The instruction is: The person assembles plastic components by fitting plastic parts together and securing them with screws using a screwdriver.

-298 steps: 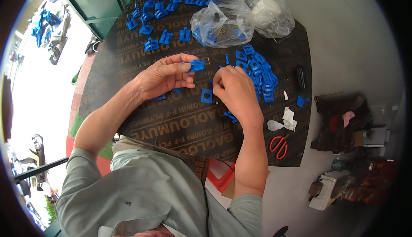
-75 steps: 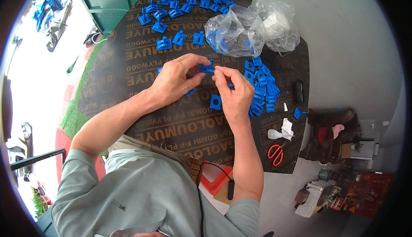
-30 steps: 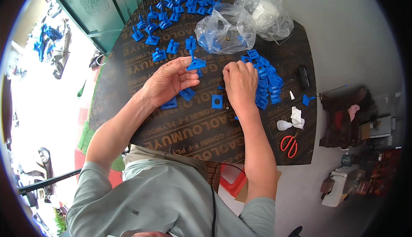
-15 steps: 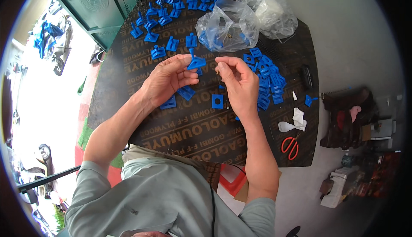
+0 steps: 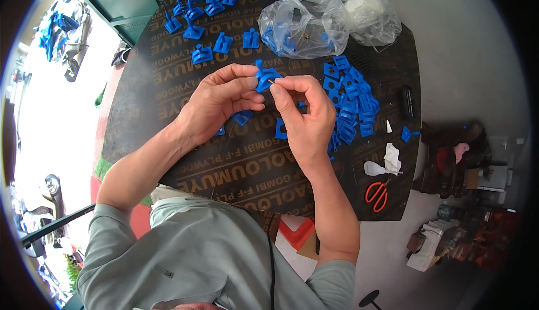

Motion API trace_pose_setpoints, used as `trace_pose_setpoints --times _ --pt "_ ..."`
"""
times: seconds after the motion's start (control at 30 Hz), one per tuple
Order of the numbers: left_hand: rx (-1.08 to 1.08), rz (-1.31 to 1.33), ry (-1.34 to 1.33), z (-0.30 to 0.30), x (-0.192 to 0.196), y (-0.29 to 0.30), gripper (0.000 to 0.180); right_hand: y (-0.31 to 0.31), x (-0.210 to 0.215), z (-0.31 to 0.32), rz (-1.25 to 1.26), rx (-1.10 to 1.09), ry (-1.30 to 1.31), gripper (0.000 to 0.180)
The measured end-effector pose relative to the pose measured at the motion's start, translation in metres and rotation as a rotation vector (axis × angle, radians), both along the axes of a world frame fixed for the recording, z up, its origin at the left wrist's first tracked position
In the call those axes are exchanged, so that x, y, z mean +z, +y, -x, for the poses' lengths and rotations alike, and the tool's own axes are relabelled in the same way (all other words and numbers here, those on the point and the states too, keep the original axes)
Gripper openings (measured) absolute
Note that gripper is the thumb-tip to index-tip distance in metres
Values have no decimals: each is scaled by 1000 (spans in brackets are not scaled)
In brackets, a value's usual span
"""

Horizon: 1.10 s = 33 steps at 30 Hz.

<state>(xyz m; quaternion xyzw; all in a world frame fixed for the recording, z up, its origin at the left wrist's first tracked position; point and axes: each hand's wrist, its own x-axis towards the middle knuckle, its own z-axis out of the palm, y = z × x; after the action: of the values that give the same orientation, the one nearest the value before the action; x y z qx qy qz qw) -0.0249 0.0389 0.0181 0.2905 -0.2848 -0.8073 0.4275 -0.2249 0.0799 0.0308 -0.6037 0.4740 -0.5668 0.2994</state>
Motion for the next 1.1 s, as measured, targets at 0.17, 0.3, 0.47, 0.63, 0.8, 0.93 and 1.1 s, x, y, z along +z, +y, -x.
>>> trace_pose_setpoints --times 0.17,0.3,0.47,0.63,0.8,0.93,1.1 --pt "27 90 -20 1 -1 2 24 -2 4 1 120 -36 220 10" --pt "45 212 -76 5 5 5 26 -4 1 4 96 -29 198 10" --pt "11 492 -314 5 6 9 32 -7 -3 6 67 2 114 13" --pt "17 474 -331 6 6 8 29 -7 -10 8 -110 72 -46 14" --pt "-40 446 -445 6 -2 6 28 -2 -14 6 -227 20 -11 13" --pt "-19 511 -600 3 -4 3 28 -9 -17 2 -113 -32 253 10" --pt "38 672 -506 8 -13 -7 27 -6 -1 0 -33 -104 295 22"
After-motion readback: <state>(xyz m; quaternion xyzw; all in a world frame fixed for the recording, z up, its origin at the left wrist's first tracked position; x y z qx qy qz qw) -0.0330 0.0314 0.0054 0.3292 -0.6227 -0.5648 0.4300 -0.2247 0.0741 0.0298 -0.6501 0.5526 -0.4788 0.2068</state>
